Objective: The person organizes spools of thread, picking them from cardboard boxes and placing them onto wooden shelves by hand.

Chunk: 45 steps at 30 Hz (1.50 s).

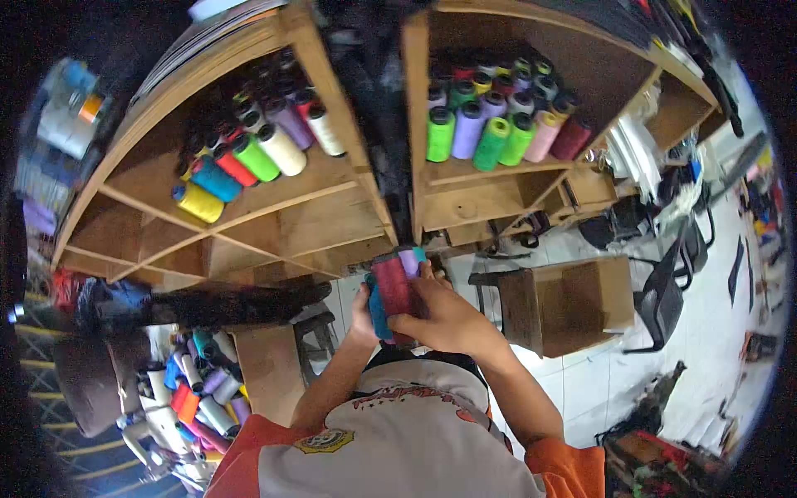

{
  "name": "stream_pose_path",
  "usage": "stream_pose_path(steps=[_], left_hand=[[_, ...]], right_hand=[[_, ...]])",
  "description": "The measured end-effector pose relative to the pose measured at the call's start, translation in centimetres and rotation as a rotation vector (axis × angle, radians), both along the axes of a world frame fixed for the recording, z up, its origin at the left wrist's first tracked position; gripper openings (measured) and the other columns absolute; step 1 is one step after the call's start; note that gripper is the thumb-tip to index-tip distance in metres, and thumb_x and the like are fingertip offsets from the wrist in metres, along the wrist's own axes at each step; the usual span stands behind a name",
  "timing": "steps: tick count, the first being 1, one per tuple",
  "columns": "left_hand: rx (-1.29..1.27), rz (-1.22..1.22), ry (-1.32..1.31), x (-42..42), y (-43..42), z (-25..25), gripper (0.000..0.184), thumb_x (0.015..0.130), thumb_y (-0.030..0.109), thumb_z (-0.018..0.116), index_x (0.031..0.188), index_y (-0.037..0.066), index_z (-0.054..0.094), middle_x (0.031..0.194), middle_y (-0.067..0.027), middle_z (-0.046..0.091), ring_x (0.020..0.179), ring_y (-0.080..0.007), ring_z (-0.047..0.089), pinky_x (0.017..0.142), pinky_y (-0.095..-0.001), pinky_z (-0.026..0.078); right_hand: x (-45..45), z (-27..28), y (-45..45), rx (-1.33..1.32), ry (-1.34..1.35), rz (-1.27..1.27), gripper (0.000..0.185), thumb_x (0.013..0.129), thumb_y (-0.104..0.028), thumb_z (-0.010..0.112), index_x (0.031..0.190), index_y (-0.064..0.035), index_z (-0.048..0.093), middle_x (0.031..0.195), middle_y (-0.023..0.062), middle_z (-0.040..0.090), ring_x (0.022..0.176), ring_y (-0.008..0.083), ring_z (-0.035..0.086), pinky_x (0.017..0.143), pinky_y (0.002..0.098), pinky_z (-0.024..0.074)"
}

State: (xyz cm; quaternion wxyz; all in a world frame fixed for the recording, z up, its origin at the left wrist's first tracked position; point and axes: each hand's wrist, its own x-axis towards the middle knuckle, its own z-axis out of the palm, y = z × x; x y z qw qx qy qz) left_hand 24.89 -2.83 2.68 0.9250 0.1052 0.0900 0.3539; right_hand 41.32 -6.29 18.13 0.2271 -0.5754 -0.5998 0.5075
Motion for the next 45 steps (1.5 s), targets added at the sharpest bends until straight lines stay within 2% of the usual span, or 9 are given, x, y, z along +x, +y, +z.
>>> stream_pose_path(steps=[3,5,8,18,26,35,41,44,45], left_hand=[[0.012,0.094,-0.072,-3.1,-0.7,1.1,0.089,0.077,0.062,0.059,0.142,0.009,0.030,0.138,-0.0182,0.042,0.125,-0.0365,0.044,0.105,-0.0532,0.035],[0.025,0.168,-0.074,-5.0,-0.6,1.3,0.091,0.075,0.064,0.061,0.141,0.010,0.030,0.138,-0.0179,0.041,0.124,-0.0377,0.044,0.104,-0.0545,0.035],[0.071,0.229,-0.102,-7.3,-0.6,3.6,0.095,0.070,0.065,0.065,0.140,0.011,0.031,0.139,-0.0177,0.038,0.124,-0.0411,0.043,0.103,-0.0570,0.037],[0.097,0.519,-0.123,-14.1,-0.9,1.1,0.054,0.072,0.061,0.067,0.120,0.040,0.052,0.144,-0.0193,0.030,0.129,-0.0474,0.031,0.093,-0.0667,0.040],[0.043,0.536,-0.186,-17.3,-1.8,2.2,0.044,0.075,0.053,0.069,0.115,0.043,0.054,0.140,-0.0178,0.032,0.122,-0.0505,0.036,0.037,-0.0471,0.056],[0.103,0.424,-0.200,-18.5,-1.2,2.2,0.050,0.076,0.054,0.068,0.122,0.043,0.050,0.139,-0.0220,0.031,0.116,-0.0582,0.038,0.038,-0.0466,0.056],[0.088,0.472,-0.110,-18.3,-0.8,0.4,0.056,0.075,0.053,0.069,0.125,0.042,0.046,0.137,-0.0230,0.033,0.114,-0.0536,0.043,0.045,-0.0473,0.056],[0.105,0.418,0.015,-18.5,-0.4,-1.0,0.060,0.076,0.051,0.069,0.127,0.033,0.043,0.134,-0.0166,0.041,0.115,-0.0414,0.049,0.066,-0.0521,0.057],[0.115,0.444,0.140,-18.1,-0.4,-0.3,0.088,0.070,0.050,0.074,0.138,0.012,0.034,0.134,-0.0133,0.044,0.121,-0.0327,0.047,0.101,-0.0482,0.040]], right_hand=[[-3.0,0.4,0.7,-0.014,0.382,-0.128,0.060,0.077,-0.028,0.070,0.124,0.0029,0.049,0.117,0.0257,0.055,0.122,0.0307,0.045,0.102,0.0377,0.0340],[-3.9,2.4,1.6,-0.278,0.468,-0.236,0.061,0.079,-0.020,0.072,0.129,0.0030,0.045,0.112,0.0140,0.060,0.107,0.0165,0.056,0.092,0.0302,0.0429],[-5.1,0.8,5.0,0.156,0.632,-0.301,0.043,0.079,-0.012,0.072,0.116,0.0009,0.054,0.098,0.0059,0.066,0.082,0.0131,0.064,0.074,0.0252,0.0494],[-12.1,-4.2,20.3,0.926,-0.143,-0.670,0.043,0.069,-0.008,0.077,0.103,0.0029,0.051,0.086,0.0175,0.065,0.076,0.0347,0.065,0.068,0.0365,0.0519],[-13.7,-7.1,22.2,1.007,-0.178,-0.778,0.035,0.069,-0.009,0.080,0.091,0.0006,0.055,0.083,0.0152,0.063,0.072,0.0267,0.063,0.062,0.0333,0.0507],[-13.6,-7.6,20.9,0.860,-0.255,-0.796,0.020,0.077,-0.007,0.072,0.090,0.0003,0.059,0.086,0.0161,0.066,0.074,0.0264,0.067,0.067,0.0341,0.0519],[-14.6,-4.1,10.5,0.275,-0.005,-0.074,0.050,0.078,-0.038,0.069,0.105,0.0025,0.061,0.095,0.0203,0.067,0.084,0.0278,0.068,0.074,0.0336,0.0516],[-15.9,-6.2,7.2,0.354,-0.223,0.211,0.060,0.074,-0.045,0.073,0.109,0.0025,0.061,0.099,0.0144,0.067,0.090,0.0226,0.066,0.081,0.0319,0.0500],[-16.6,-4.1,6.0,0.336,-0.067,0.166,0.061,0.073,-0.047,0.073,0.108,0.0011,0.062,0.096,0.0138,0.068,0.085,0.0234,0.065,0.077,0.0324,0.0500]])
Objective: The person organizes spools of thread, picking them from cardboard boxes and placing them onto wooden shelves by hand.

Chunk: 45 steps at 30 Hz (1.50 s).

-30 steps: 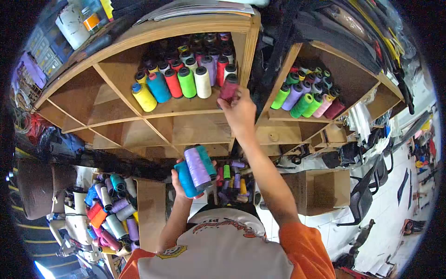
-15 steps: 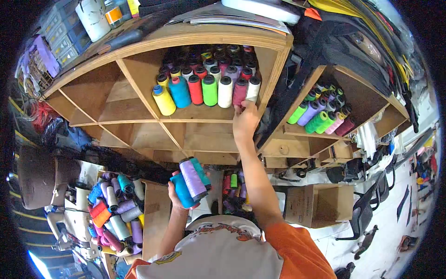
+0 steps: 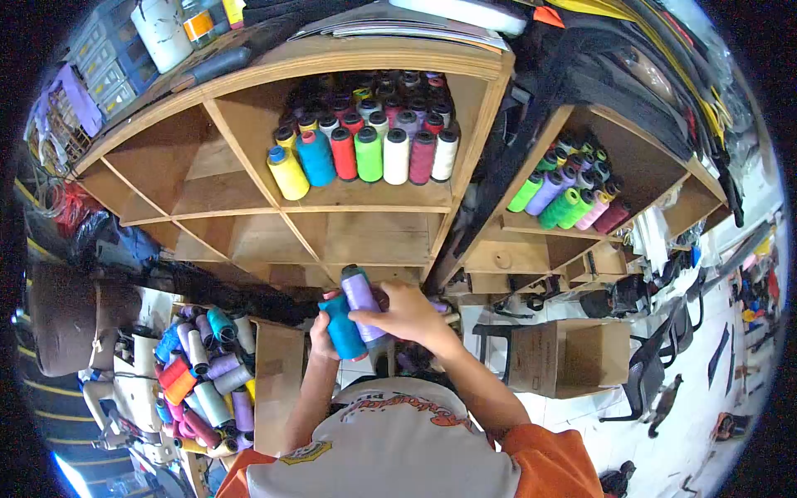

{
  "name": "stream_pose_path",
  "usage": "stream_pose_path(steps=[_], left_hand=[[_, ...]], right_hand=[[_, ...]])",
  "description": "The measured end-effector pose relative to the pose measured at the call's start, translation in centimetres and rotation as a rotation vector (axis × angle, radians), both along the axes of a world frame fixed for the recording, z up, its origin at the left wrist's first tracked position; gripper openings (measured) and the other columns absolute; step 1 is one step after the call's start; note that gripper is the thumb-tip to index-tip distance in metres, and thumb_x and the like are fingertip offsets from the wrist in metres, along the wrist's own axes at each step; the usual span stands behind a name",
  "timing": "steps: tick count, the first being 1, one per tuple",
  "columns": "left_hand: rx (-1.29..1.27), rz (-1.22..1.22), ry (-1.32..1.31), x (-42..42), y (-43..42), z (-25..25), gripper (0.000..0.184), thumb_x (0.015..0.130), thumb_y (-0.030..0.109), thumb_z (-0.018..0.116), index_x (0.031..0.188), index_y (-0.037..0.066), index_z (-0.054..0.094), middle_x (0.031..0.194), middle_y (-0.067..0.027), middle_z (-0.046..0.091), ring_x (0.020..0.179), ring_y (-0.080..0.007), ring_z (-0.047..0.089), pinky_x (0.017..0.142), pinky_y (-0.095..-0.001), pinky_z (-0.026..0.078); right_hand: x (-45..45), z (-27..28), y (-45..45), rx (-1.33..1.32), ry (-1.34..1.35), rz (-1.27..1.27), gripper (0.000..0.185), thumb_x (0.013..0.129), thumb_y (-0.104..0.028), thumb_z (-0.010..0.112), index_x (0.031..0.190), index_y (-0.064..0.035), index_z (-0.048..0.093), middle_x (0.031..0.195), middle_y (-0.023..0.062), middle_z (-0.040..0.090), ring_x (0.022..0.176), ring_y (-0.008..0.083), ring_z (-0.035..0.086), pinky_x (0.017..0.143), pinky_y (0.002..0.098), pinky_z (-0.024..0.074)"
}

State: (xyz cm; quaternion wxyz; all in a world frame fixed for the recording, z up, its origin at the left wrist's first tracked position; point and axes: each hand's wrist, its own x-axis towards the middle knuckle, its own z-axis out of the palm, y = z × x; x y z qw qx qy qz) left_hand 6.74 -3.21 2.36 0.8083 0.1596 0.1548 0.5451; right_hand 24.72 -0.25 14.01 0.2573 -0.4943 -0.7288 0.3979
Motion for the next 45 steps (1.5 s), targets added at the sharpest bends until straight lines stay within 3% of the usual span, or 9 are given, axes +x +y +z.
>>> stream_pose_path(steps=[3,4,7,9,14,22,32,38,45], left_hand=[[-0.018,-0.105,0.104,0.8,0.1,0.4,0.086,0.070,0.049,0.074,0.137,0.012,0.034,0.134,-0.0122,0.045,0.120,-0.0330,0.047,0.100,-0.0485,0.041],[-0.053,-0.080,0.073,1.2,0.0,0.6,0.084,0.070,0.048,0.074,0.137,0.015,0.035,0.134,-0.0117,0.044,0.120,-0.0334,0.047,0.097,-0.0492,0.043],[-0.094,0.087,0.020,3.0,0.0,1.8,0.086,0.069,0.049,0.074,0.138,0.017,0.034,0.135,-0.0117,0.043,0.119,-0.0344,0.048,0.095,-0.0500,0.045],[-0.031,0.035,-0.002,2.9,0.2,1.5,0.095,0.069,0.053,0.073,0.144,0.017,0.026,0.137,-0.0173,0.040,0.119,-0.0356,0.047,0.093,-0.0496,0.046],[0.060,-0.075,-0.014,2.3,-0.4,2.9,0.103,0.069,0.056,0.071,0.148,0.015,0.017,0.135,-0.0254,0.039,0.119,-0.0364,0.047,0.096,-0.0480,0.044],[0.093,-0.037,0.032,1.1,-0.7,3.2,0.106,0.069,0.057,0.070,0.148,0.011,0.016,0.136,-0.0251,0.039,0.120,-0.0369,0.046,0.101,-0.0479,0.040],[0.098,-0.003,0.036,0.6,-0.4,4.2,0.106,0.069,0.054,0.071,0.147,0.007,0.017,0.136,-0.0213,0.040,0.120,-0.0351,0.047,0.097,-0.0446,0.044],[0.132,-0.033,0.138,0.5,1.1,3.7,0.104,0.068,0.052,0.072,0.145,0.003,0.021,0.135,-0.0154,0.041,0.118,-0.0293,0.048,0.094,-0.0416,0.045],[0.270,-0.047,0.116,1.2,3.8,6.1,0.091,0.068,0.045,0.075,0.139,0.007,0.034,0.139,-0.0135,0.037,0.123,-0.0304,0.044,0.101,-0.0467,0.039]], right_hand=[[0.5,0.0,0.0,-0.112,-0.257,-0.013,0.058,0.072,-0.045,0.074,0.106,0.0004,0.064,0.092,0.0138,0.068,0.079,0.0233,0.065,0.074,0.0331,0.0495],[0.6,0.4,-0.3,-0.081,-0.039,-0.117,0.064,0.067,-0.056,0.071,0.089,0.0038,0.065,0.075,0.0207,0.066,0.070,0.0314,0.065,0.066,0.0386,0.0485],[3.5,0.2,1.7,-0.245,0.502,-0.246,0.044,0.072,-0.032,0.078,0.101,-0.0015,0.063,0.089,0.0081,0.067,0.078,0.0164,0.063,0.068,0.0319,0.0509],[4.6,0.8,4.3,0.089,0.588,-0.368,0.046,0.075,-0.012,0.076,0.114,0.0014,0.056,0.104,0.0079,0.063,0.094,0.0162,0.061,0.083,0.0309,0.0484],[6.3,1.5,10.8,0.626,0.178,-0.787,0.052,0.068,-0.014,0.081,0.112,0.0010,0.056,0.095,0.0109,0.060,0.084,0.0190,0.061,0.073,0.0307,0.0497],[4.9,-1.5,13.9,0.720,0.206,-1.006,0.043,0.066,-0.010,0.081,0.096,0.0008,0.051,0.088,0.0131,0.056,0.079,0.0265,0.056,0.070,0.0354,0.0467],[4.2,0.5,9.8,0.621,0.027,-1.000,0.042,0.070,-0.022,0.081,0.093,0.0004,0.055,0.080,0.0122,0.058,0.073,0.0243,0.059,0.068,0.0322,0.0474],[3.5,-0.5,2.3,-0.106,-0.161,0.029,0.061,0.071,-0.057,0.070,0.092,-0.0002,0.065,0.085,0.0183,0.066,0.077,0.0272,0.063,0.071,0.0359,0.0492],[3.1,-1.0,2.0,-0.206,0.553,-0.155,0.040,0.076,-0.021,0.074,0.104,0.0052,0.062,0.089,0.0083,0.068,0.078,0.0119,0.061,0.073,0.0306,0.0496]])
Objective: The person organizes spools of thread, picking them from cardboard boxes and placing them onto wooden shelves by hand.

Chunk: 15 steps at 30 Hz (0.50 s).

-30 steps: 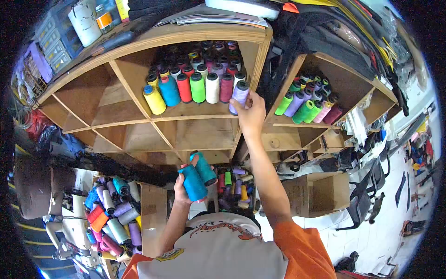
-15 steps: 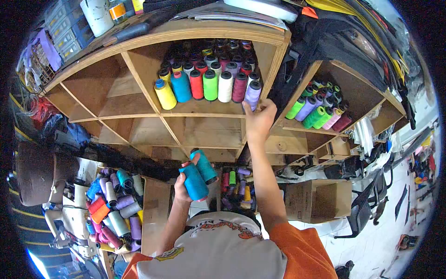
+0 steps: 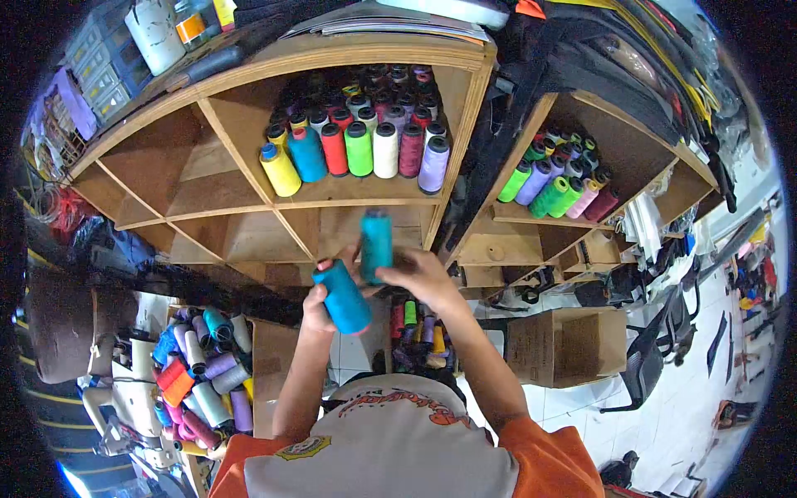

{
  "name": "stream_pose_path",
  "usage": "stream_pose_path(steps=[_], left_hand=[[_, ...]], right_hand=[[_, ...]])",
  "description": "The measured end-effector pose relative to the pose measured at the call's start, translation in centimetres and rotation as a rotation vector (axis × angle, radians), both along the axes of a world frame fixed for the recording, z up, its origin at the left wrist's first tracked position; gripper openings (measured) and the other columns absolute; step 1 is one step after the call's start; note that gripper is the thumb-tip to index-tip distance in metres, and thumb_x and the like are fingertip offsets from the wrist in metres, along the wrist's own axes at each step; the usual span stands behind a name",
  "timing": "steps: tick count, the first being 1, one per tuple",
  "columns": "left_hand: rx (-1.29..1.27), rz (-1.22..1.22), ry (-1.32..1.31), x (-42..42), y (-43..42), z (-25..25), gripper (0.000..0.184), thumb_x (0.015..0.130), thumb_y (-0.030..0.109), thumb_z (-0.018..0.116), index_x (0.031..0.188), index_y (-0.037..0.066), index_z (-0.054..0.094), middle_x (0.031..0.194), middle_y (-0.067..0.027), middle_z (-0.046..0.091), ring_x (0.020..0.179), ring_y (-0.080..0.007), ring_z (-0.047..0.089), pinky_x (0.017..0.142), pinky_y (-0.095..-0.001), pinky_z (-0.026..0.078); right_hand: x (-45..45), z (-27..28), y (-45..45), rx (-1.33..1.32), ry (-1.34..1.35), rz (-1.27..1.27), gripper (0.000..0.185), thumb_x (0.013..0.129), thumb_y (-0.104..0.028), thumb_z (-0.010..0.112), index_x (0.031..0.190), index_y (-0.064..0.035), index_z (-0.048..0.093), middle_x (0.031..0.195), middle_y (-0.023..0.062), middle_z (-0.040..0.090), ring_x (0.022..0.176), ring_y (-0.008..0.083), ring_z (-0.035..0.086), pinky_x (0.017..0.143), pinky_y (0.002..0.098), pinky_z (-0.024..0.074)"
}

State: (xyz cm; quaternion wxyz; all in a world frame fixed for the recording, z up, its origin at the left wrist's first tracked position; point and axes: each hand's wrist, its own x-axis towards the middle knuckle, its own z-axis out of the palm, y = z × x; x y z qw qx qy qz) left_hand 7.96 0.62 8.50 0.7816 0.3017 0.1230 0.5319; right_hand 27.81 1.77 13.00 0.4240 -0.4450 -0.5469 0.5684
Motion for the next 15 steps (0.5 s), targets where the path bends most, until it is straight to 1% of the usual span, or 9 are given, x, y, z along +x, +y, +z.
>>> stream_pose_path(steps=[2,3,5,6,7,8,9,13,15], left_hand=[[-0.002,0.062,-0.099,0.9,0.6,1.0,0.088,0.069,0.044,0.075,0.138,0.008,0.035,0.140,-0.0148,0.036,0.126,-0.0322,0.041,0.102,-0.0502,0.037],[0.023,0.085,-0.120,1.4,1.0,1.1,0.078,0.073,0.040,0.073,0.135,0.008,0.039,0.133,-0.0183,0.044,0.119,-0.0343,0.048,0.097,-0.0520,0.043],[-0.051,0.098,-0.004,0.7,0.9,1.4,0.071,0.076,0.036,0.072,0.133,0.009,0.041,0.123,-0.0180,0.051,0.110,-0.0329,0.055,0.090,-0.0481,0.048],[-0.088,0.105,0.055,0.5,0.8,1.6,0.068,0.077,0.034,0.072,0.132,0.009,0.042,0.118,-0.0179,0.055,0.105,-0.0322,0.059,0.087,-0.0462,0.051],[-0.100,0.132,0.013,0.7,0.9,1.0,0.061,0.080,0.031,0.069,0.130,0.007,0.042,0.102,-0.0143,0.060,0.089,-0.0276,0.064,0.076,-0.0409,0.054],[-0.106,0.137,0.025,0.7,0.8,0.8,0.061,0.081,0.031,0.069,0.130,0.006,0.042,0.100,-0.0135,0.060,0.087,-0.0267,0.063,0.075,-0.0407,0.054],[-0.112,0.144,0.037,0.7,0.7,0.9,0.061,0.081,0.031,0.069,0.130,0.006,0.042,0.099,-0.0127,0.060,0.086,-0.0258,0.063,0.075,-0.0405,0.054],[-0.128,0.205,0.090,0.3,0.4,1.7,0.057,0.082,0.028,0.068,0.128,0.005,0.042,0.095,-0.0114,0.059,0.082,-0.0247,0.062,0.073,-0.0404,0.054],[-0.144,0.239,0.112,-0.2,0.4,1.8,0.056,0.083,0.026,0.068,0.128,0.005,0.043,0.095,-0.0115,0.058,0.082,-0.0249,0.062,0.073,-0.0404,0.054]], right_hand=[[0.5,0.6,1.9,0.155,-0.179,-0.189,0.042,0.076,-0.018,0.075,0.107,0.0063,0.059,0.092,0.0106,0.068,0.079,0.0115,0.061,0.071,0.0296,0.0497],[0.6,1.0,2.8,0.224,-0.194,-0.300,0.043,0.076,-0.018,0.075,0.108,0.0067,0.058,0.092,0.0119,0.067,0.079,0.0129,0.062,0.070,0.0300,0.0498],[-0.7,2.0,4.7,0.360,-0.222,-0.523,0.046,0.076,-0.016,0.076,0.110,0.0075,0.056,0.094,0.0145,0.067,0.079,0.0156,0.063,0.069,0.0307,0.0500],[-1.0,2.1,5.4,0.436,-0.320,-0.601,0.047,0.075,-0.016,0.076,0.110,0.0075,0.056,0.093,0.0154,0.066,0.077,0.0189,0.063,0.068,0.0322,0.0500],[-1.4,2.0,6.3,0.516,-0.418,-0.678,0.049,0.074,-0.016,0.077,0.111,0.0075,0.055,0.092,0.0163,0.065,0.075,0.0222,0.064,0.067,0.0337,0.0500],[-1.5,1.6,7.3,0.595,-0.516,-0.753,0.050,0.073,-0.016,0.078,0.112,0.0075,0.055,0.092,0.0171,0.065,0.073,0.0255,0.064,0.066,0.0352,0.0501],[-1.2,-1.0,8.9,0.651,-0.584,-0.821,0.051,0.071,-0.017,0.079,0.111,0.0063,0.056,0.092,0.0194,0.062,0.076,0.0339,0.061,0.068,0.0389,0.0490],[-2.6,-1.4,9.4,0.577,-0.545,-0.928,0.048,0.069,-0.018,0.080,0.104,0.0044,0.056,0.095,0.0217,0.059,0.088,0.0371,0.057,0.077,0.0413,0.0453],[-2.7,-1.8,9.6,0.669,-0.634,-0.988,0.047,0.068,-0.019,0.082,0.102,0.0029,0.057,0.090,0.0174,0.061,0.081,0.0309,0.059,0.071,0.0380,0.0468]])
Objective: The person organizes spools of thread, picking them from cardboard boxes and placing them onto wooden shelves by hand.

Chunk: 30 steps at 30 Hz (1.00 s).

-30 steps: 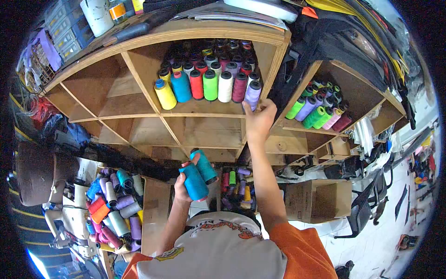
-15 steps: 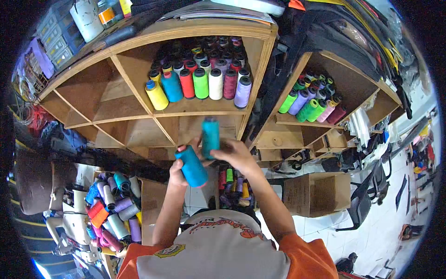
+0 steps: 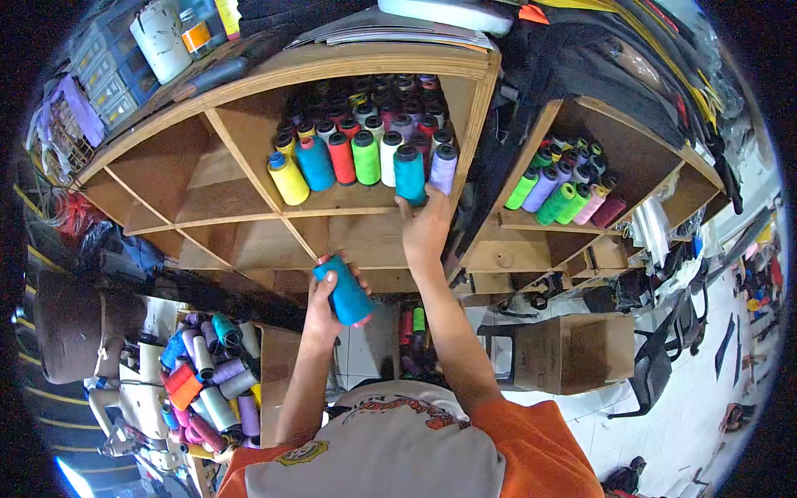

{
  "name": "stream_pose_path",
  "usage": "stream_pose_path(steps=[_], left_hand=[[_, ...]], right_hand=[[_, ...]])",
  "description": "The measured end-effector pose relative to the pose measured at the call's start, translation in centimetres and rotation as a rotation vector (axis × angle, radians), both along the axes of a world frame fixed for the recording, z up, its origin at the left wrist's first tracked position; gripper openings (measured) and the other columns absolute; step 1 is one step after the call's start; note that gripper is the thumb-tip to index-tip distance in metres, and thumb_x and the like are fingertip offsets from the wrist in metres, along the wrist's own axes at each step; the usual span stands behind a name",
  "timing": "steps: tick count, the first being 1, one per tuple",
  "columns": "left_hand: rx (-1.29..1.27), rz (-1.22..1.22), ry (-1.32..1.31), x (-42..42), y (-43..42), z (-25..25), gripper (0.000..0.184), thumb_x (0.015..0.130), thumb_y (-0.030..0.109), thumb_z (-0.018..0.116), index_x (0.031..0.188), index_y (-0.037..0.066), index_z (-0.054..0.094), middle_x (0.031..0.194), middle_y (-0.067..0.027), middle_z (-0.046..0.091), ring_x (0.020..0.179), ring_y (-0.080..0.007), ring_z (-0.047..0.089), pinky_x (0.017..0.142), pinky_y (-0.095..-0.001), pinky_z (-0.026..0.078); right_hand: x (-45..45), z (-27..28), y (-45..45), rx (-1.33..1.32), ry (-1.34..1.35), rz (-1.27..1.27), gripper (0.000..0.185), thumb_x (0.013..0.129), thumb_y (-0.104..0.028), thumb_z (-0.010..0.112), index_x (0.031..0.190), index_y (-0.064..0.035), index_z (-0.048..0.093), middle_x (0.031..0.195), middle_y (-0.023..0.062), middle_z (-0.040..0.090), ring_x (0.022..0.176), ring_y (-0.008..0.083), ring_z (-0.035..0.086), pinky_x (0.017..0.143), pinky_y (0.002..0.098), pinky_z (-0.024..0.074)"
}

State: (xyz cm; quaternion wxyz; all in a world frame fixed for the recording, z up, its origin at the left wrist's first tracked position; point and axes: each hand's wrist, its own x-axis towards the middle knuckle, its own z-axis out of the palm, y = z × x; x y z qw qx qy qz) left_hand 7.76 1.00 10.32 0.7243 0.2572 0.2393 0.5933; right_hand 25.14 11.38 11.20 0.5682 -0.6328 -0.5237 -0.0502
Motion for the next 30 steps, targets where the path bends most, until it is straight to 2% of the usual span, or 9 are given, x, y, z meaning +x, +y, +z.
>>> stream_pose_path(steps=[6,8,11,13,16,19,20,25,30], left_hand=[[0.013,0.099,0.135,-0.3,2.1,1.2,0.049,0.082,0.017,0.068,0.123,0.003,0.045,0.099,-0.0109,0.058,0.084,-0.0218,0.061,0.074,-0.0376,0.052],[0.072,0.218,0.346,0.2,3.2,2.6,0.049,0.081,0.016,0.069,0.122,0.003,0.046,0.101,-0.0102,0.058,0.085,-0.0187,0.060,0.076,-0.0344,0.050],[0.290,0.346,0.630,1.2,6.1,4.2,0.050,0.077,0.014,0.074,0.118,0.002,0.048,0.099,-0.0074,0.059,0.087,-0.0138,0.056,0.079,-0.0295,0.047],[0.431,0.410,0.809,2.3,7.8,6.4,0.051,0.076,0.015,0.075,0.117,0.002,0.048,0.098,-0.0071,0.059,0.088,-0.0140,0.055,0.079,-0.0293,0.047],[0.621,0.545,0.849,4.8,11.3,7.1,0.058,0.072,0.020,0.079,0.117,0.002,0.047,0.103,-0.0111,0.057,0.095,-0.0203,0.054,0.085,-0.0337,0.044],[0.815,0.797,1.189,6.6,14.1,6.4,0.065,0.069,0.026,0.082,0.119,0.003,0.046,0.109,-0.0161,0.053,0.104,-0.0294,0.049,0.093,-0.0407,0.037],[0.805,0.776,1.162,7.2,14.8,5.8,0.069,0.068,0.028,0.082,0.120,0.002,0.046,0.115,-0.0188,0.049,0.109,-0.0361,0.042,0.097,-0.0458,0.030],[0.796,0.942,1.174,9.2,15.6,4.0,0.075,0.071,0.029,0.080,0.126,-0.002,0.040,0.119,-0.0226,0.044,0.112,-0.0388,0.039,0.098,-0.0463,0.028],[0.825,0.920,1.246,9.3,15.9,2.8,0.074,0.077,0.021,0.074,0.132,-0.006,0.032,0.123,-0.0254,0.039,0.113,-0.0397,0.038,0.098,-0.0459,0.029]], right_hand=[[0.5,-0.6,0.5,-0.023,0.080,-0.004,0.042,0.067,-0.018,0.083,0.094,-0.0007,0.056,0.079,0.0116,0.058,0.070,0.0251,0.056,0.064,0.0350,0.0456],[0.2,-0.7,0.4,-0.032,0.123,-0.018,0.042,0.066,-0.018,0.084,0.093,-0.0011,0.056,0.076,0.0107,0.057,0.067,0.0241,0.055,0.063,0.0346,0.0455],[0.4,0.1,-0.3,-0.083,0.222,0.024,0.038,0.068,-0.020,0.081,0.087,-0.0011,0.055,0.077,0.0135,0.058,0.072,0.0309,0.057,0.066,0.0386,0.0459],[0.6,-0.6,-0.7,-0.038,0.171,0.031,0.037,0.070,-0.020,0.080,0.087,-0.0016,0.053,0.074,0.0105,0.056,0.066,0.0245,0.055,0.063,0.0343,0.0455],[1.1,-0.4,-2.8,-0.078,0.170,0.067,0.035,0.073,-0.020,0.079,0.087,-0.0020,0.052,0.072,0.0087,0.054,0.064,0.0200,0.053,0.061,0.0314,0.0448],[2.3,-1.1,-5.4,-0.101,0.200,0.150,0.033,0.074,-0.018,0.077,0.082,-0.0027,0.049,0.070,0.0086,0.050,0.060,0.0198,0.049,0.057,0.0320,0.0440],[3.0,-1.9,-6.3,-0.128,0.178,0.145,0.033,0.075,-0.018,0.077,0.082,-0.0026,0.049,0.070,0.0083,0.050,0.059,0.0192,0.048,0.056,0.0320,0.0436],[6.8,-1.5,-11.1,-0.353,0.298,0.042,0.031,0.076,-0.016,0.076,0.080,-0.0022,0.048,0.064,0.0068,0.048,0.054,0.0177,0.046,0.053,0.0309,0.0421],[10.1,-4.3,-13.8,-0.380,0.302,-0.041,0.030,0.076,-0.014,0.076,0.079,-0.0017,0.049,0.061,0.0068,0.051,0.053,0.0163,0.048,0.053,0.0306,0.0423]])
